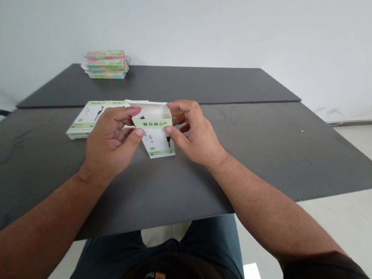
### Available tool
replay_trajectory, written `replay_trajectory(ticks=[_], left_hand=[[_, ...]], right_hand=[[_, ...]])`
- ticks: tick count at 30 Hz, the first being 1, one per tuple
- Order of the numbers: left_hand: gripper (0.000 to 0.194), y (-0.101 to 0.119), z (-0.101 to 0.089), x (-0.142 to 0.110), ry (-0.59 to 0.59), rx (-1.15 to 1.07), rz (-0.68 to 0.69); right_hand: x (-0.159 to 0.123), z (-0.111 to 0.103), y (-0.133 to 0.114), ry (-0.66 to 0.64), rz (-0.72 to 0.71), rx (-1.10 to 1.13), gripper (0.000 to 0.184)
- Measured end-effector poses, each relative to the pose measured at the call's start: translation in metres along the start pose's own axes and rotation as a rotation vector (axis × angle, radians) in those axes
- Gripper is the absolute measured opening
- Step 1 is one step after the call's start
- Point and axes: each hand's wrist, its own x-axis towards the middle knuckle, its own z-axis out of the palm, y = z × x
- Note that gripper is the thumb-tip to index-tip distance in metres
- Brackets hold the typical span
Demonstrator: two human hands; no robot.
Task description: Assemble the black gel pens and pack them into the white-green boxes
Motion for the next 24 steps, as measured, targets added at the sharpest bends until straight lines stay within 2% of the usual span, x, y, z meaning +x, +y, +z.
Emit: replay_trajectory(ticks=[6, 11, 17, 24], left_hand=[[0.045, -0.001, 0.000, 0.001, -0.023, 0.037, 0.067], [0.049, 0.007, -0.003, 0.005, -0.034, 0.183, 0.160], [0.059, 0.004, -0.005, 0.005, -0.052, 0.219, 0.160], [0.041, 0.012, -0.010, 0.009, -0.035, 0.316, 0.214]], right_hand=[[0.000, 0.001, 0.002, 0.002, -0.009, 0.034, 0.043], [0.001, 0.001, 0.005, -0.001, -0.024, 0.052, 0.043], [0.000, 0.002, 0.008, -0.004, -0.039, 0.008, 0.042], [0.007, -0.005, -0.003, 0.030, -0.138, -0.107, 0.024]])
